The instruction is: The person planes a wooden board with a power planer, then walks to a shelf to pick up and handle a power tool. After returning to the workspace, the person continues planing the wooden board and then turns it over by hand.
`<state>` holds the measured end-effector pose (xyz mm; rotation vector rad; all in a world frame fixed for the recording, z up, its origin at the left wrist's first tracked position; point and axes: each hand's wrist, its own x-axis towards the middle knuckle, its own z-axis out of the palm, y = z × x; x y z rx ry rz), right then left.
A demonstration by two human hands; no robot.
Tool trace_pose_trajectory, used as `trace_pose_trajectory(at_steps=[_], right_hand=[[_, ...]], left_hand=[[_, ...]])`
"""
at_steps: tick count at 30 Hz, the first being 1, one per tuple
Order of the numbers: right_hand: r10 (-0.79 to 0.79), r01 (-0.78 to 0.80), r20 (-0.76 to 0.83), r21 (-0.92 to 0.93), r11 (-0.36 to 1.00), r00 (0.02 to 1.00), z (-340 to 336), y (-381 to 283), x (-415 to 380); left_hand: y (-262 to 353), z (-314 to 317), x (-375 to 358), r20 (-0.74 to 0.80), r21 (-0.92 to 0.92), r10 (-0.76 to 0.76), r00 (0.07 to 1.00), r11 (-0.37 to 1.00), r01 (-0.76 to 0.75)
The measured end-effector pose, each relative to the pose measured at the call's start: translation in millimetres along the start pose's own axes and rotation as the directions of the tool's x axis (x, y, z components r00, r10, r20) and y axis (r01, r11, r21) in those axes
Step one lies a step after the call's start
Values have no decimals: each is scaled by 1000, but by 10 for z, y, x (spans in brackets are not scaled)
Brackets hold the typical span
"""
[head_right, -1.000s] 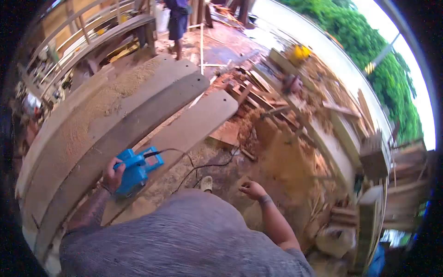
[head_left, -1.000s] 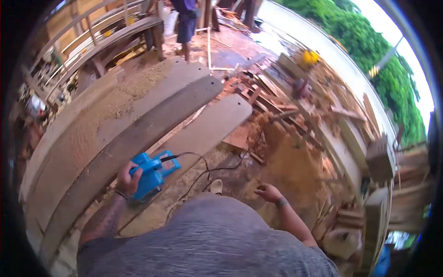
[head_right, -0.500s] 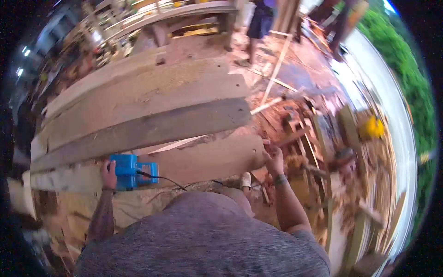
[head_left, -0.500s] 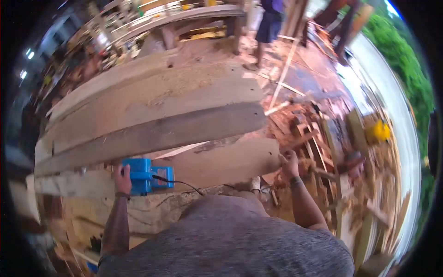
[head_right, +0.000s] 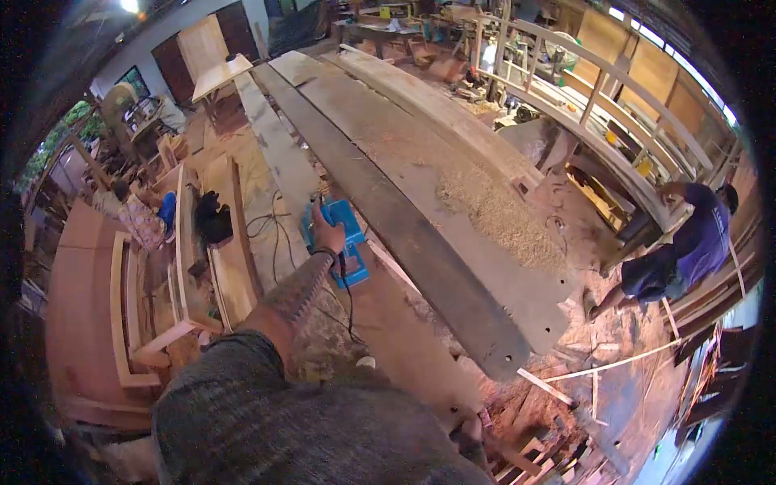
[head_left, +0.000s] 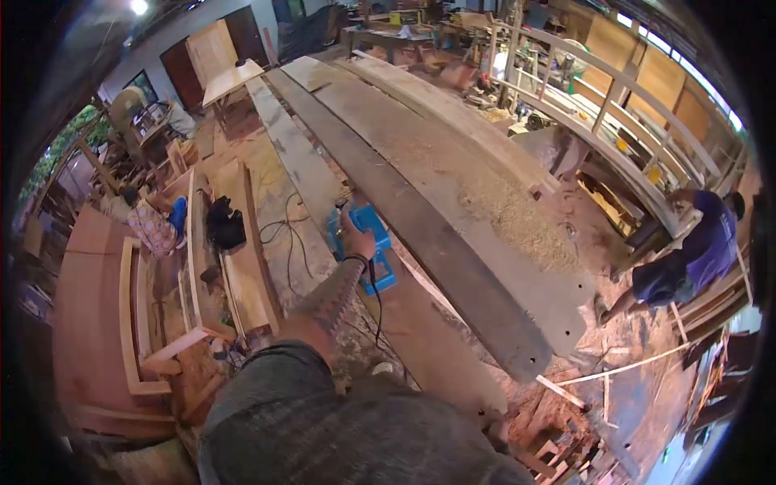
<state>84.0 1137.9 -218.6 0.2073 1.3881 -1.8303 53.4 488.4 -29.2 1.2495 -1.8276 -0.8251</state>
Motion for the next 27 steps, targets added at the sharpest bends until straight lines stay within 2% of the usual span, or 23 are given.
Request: trace_pose_trajectory(at_steps=[2,3,4,10,13,15,17,19,22,27], right_hand=[[-11,17,69,-94,995,998,-55,-17,119],[68,-69,-69,-9,998,995,63,9,106],[63,-53,-22,317,947,998,116,111,122],[100,-208,227,524,826,969,79,172,72],[76,-170,200,508,845,977,95,171,71],[80,-167,191,504,847,978,98,165,73],[80,-162,183,491,856,980,114,143,101],[82,-157,174,478,864,981,113,116,132],[95,-163,168,453,877,981,127,95,181],[120,-177,156,438,881,981,180,108,256]], left_hand=[[-75,101,11,-46,24,25,999,999,-24],[-109,114,26,-61,42,51,997,998,-49],[-106,109,23,-76,62,77,994,995,-72],[289,118,-72,-33,48,-224,974,973,225],[328,37,-126,-14,-29,-204,979,979,204],[22,106,-35,21,-145,-159,987,976,160],[-81,125,39,55,-301,-181,982,935,189],[-78,133,35,105,-479,-269,957,830,286],[-55,122,82,167,-486,-363,917,779,397],[-4,115,114,170,-449,-363,916,799,400]])
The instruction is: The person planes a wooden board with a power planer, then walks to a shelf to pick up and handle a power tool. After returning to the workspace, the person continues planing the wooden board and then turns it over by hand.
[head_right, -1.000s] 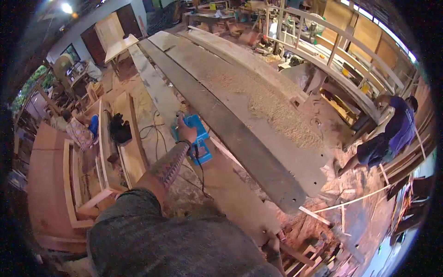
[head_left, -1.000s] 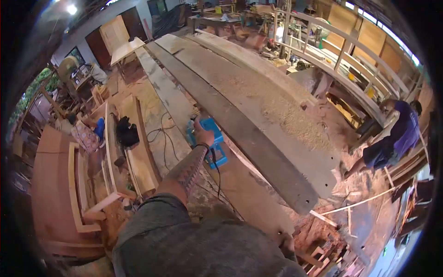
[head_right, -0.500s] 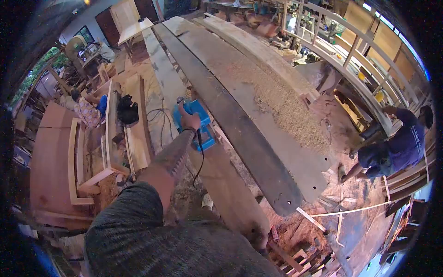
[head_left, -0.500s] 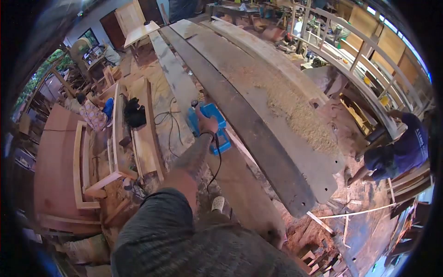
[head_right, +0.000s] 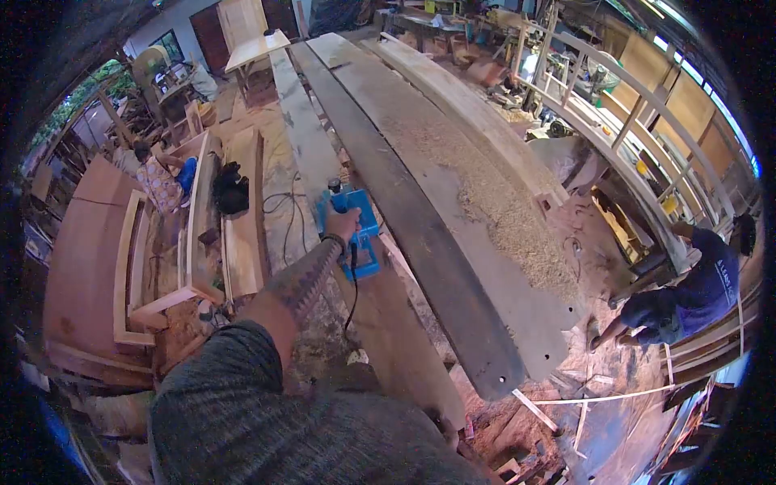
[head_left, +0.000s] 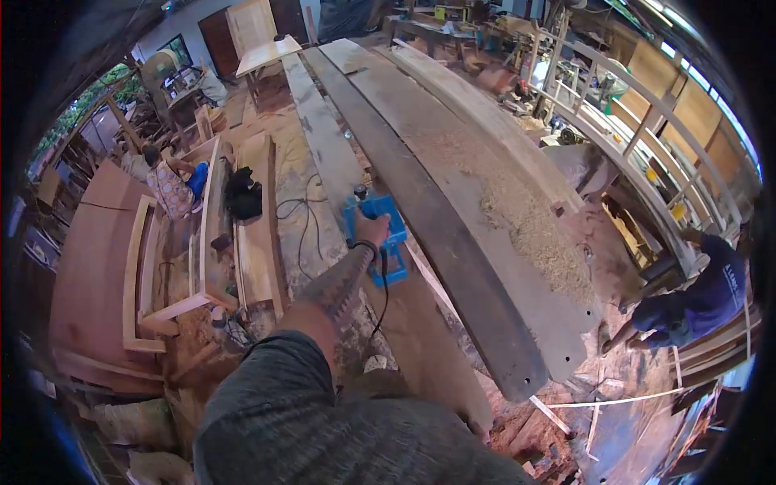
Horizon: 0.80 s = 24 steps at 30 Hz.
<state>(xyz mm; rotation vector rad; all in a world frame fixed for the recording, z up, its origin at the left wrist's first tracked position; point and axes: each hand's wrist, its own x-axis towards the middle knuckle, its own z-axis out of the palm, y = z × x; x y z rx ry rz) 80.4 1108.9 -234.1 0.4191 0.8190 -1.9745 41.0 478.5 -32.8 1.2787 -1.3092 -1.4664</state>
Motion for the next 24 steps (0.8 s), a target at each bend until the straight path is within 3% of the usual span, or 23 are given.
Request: trace_pose_trajectory(at_steps=[10,14,22,24], right_hand=[[6,-7,-20,-50,999,1000,123,57,47],[2,-5,-30,-84,996,1000,189,72,68],[-52,24,-127,-217,976,991,212,98,51],[-131,35,-212,-404,914,968,295,31,20]], left_hand=[[57,-81,50,87,-22,33,996,999,-31],[-287,-75,521,106,25,-4,994,1000,2],[-166,-206,653,169,145,80,982,984,-105],[-56,-295,420,210,189,262,942,935,-302]])
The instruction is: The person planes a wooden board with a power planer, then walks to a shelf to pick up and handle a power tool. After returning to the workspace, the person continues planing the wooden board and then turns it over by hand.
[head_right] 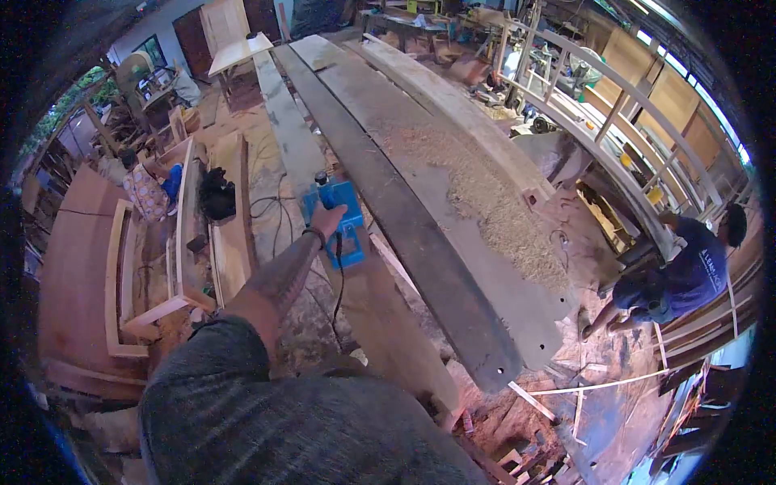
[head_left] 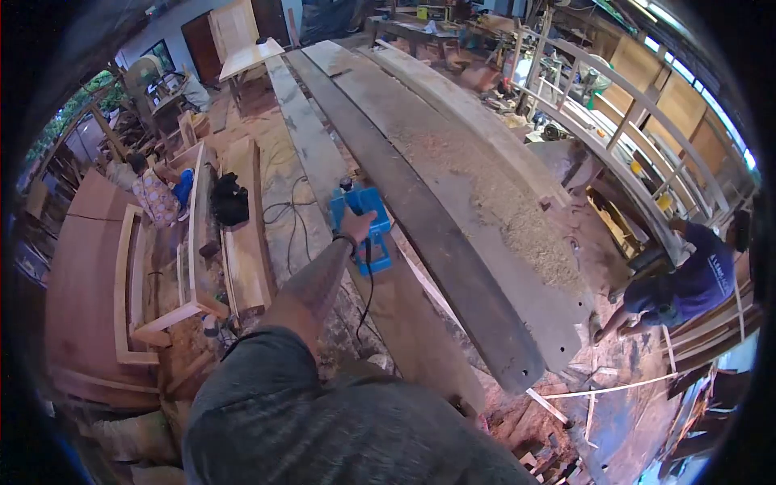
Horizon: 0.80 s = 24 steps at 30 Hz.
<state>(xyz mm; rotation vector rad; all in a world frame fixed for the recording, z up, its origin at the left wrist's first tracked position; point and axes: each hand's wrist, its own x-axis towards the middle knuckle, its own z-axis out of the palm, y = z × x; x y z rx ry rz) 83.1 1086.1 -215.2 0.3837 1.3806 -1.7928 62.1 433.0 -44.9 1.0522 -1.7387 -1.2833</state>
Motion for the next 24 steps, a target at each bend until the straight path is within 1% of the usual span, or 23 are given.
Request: trace_pose_trajectory(at_steps=[1,2,3,4,5,6,7,8,9,10,11,12,13,14,15,17,19,20,21,22,23,24], right_hand=[[-49,39,-72,-139,990,996,-12,-36,-7],[-133,81,-149,-313,946,980,15,-108,-37],[-286,162,-188,-490,856,940,54,-190,-80],[-453,209,-213,-669,714,866,110,-331,-124],[-616,303,-129,-781,546,777,213,-530,-160],[-719,390,-2,-839,379,695,361,-791,-174],[-735,472,138,-840,268,664,626,-1113,-144],[-715,528,245,-826,200,654,960,-1437,-79],[-513,447,230,-822,352,827,1431,-1765,-7],[-411,520,384,-801,298,827,2043,-2042,14],[-293,596,527,-762,252,798,2656,-2176,60],[-355,755,681,-644,126,640,3044,-2081,319],[-323,828,773,-557,67,546,3597,-2126,358],[-251,799,765,-597,66,593,4004,-2023,655],[-210,847,826,-532,12,522,4592,-2116,698],[-247,848,817,-529,42,521,5285,-1931,1203],[-320,847,795,-530,46,515,5737,-1761,1676],[-288,829,787,-557,52,546,5843,-1782,1746],[-255,808,774,-586,58,579,5908,-1798,1794],[-224,786,759,-615,59,611,5938,-1797,1820],[-246,784,755,-619,42,609,5930,-1761,1862],[-265,780,749,-625,23,608,5878,-1694,1911]], left_hand=[[91,-87,-176,4,44,91,996,995,-91],[212,-195,-374,3,36,47,999,998,-47],[211,-292,-561,3,29,1,1000,1000,-1],[-278,-343,-617,68,-121,91,993,989,-82],[-741,-397,-802,108,-37,176,978,984,-173],[-1183,-453,-988,146,40,259,955,963,-267],[-1508,-538,-1315,311,216,164,936,947,-237],[-1817,-624,-1641,469,393,59,881,880,-268],[-2129,-709,-1967,605,517,-45,795,781,-349],[-2269,-647,-2169,697,412,-132,704,878,-244],[-2429,-586,-2370,773,335,-216,596,937,-95],[-2808,-497,-2392,878,225,-181,442,973,-48],[-2677,-595,-2445,851,224,-189,490,974,-13],[-2375,-760,-2532,819,222,-197,539,975,19],[-2116,-881,-2506,782,217,-203,589,975,48],[-2008,-1100,-2092,678,368,-160,717,918,-144],[-1962,-1473,-1545,581,528,-81,810,795,-299],[-1868,-1620,-1306,499,573,-67,864,773,-271],[-1659,-1729,-1030,357,556,-83,931,819,-140],[-1409,-1785,-777,209,503,-104,972,864,-16],[-1240,-1834,-500,120,454,-85,989,891,21],[-1157,-1832,-216,64,425,-45,997,905,13]])
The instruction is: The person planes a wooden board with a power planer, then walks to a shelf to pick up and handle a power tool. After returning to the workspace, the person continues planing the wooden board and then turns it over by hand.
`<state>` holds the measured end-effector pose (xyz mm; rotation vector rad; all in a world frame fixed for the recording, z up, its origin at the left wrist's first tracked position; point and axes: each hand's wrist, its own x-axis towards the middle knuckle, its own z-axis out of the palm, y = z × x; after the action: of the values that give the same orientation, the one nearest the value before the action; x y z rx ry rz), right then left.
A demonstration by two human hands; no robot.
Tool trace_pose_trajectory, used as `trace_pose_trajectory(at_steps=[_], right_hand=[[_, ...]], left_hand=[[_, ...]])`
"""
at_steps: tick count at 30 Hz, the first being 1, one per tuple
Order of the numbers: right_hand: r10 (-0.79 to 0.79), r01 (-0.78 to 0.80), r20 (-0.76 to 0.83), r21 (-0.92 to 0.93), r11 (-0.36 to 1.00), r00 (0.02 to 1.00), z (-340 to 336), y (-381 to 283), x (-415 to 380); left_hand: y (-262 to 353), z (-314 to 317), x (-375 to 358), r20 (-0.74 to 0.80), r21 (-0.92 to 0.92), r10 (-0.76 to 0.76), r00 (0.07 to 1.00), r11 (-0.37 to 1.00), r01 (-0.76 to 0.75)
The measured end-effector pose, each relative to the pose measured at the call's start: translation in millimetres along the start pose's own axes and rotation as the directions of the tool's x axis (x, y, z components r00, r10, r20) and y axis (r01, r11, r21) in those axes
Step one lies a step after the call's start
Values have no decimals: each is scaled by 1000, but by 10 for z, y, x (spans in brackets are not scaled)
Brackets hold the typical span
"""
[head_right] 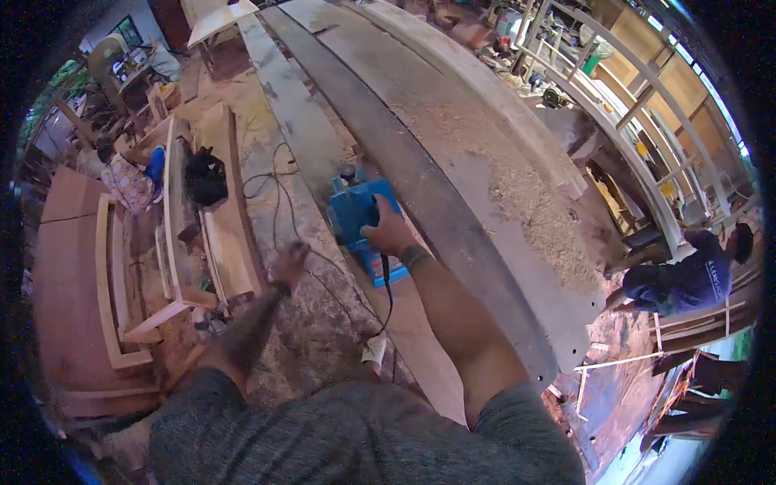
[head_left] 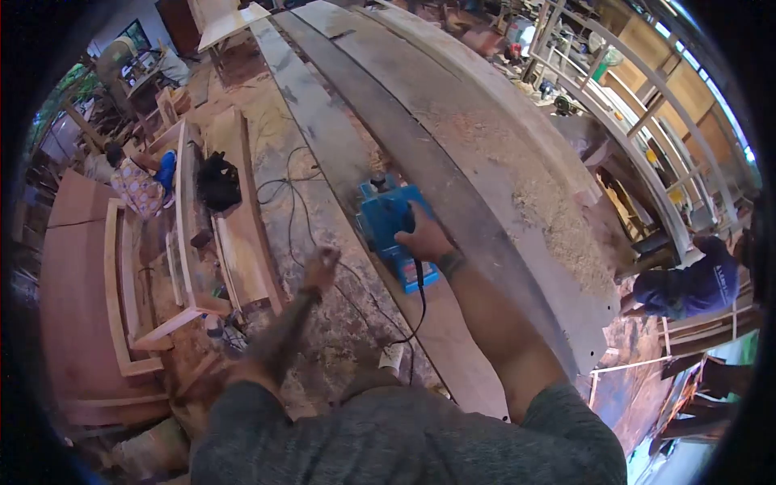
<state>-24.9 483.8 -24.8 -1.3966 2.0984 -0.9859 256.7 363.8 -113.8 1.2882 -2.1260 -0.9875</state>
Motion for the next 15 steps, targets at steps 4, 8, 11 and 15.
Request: trace_pose_trajectory(at_steps=[4,8,11,15], right_hand=[[164,-180,83,255,950,983,-337,-79,-612],[360,-352,25,278,894,933,-970,54,-2215],[536,-538,-200,46,841,820,-1365,124,-4040],[736,-704,-475,288,648,483,-1579,-727,-5479]], left_hand=[[-47,155,1271,-60,368,409,910,857,-361],[113,590,2257,26,702,524,851,597,-389],[681,684,2663,186,703,150,971,670,-238],[481,1405,3063,220,586,187,957,760,-283]])
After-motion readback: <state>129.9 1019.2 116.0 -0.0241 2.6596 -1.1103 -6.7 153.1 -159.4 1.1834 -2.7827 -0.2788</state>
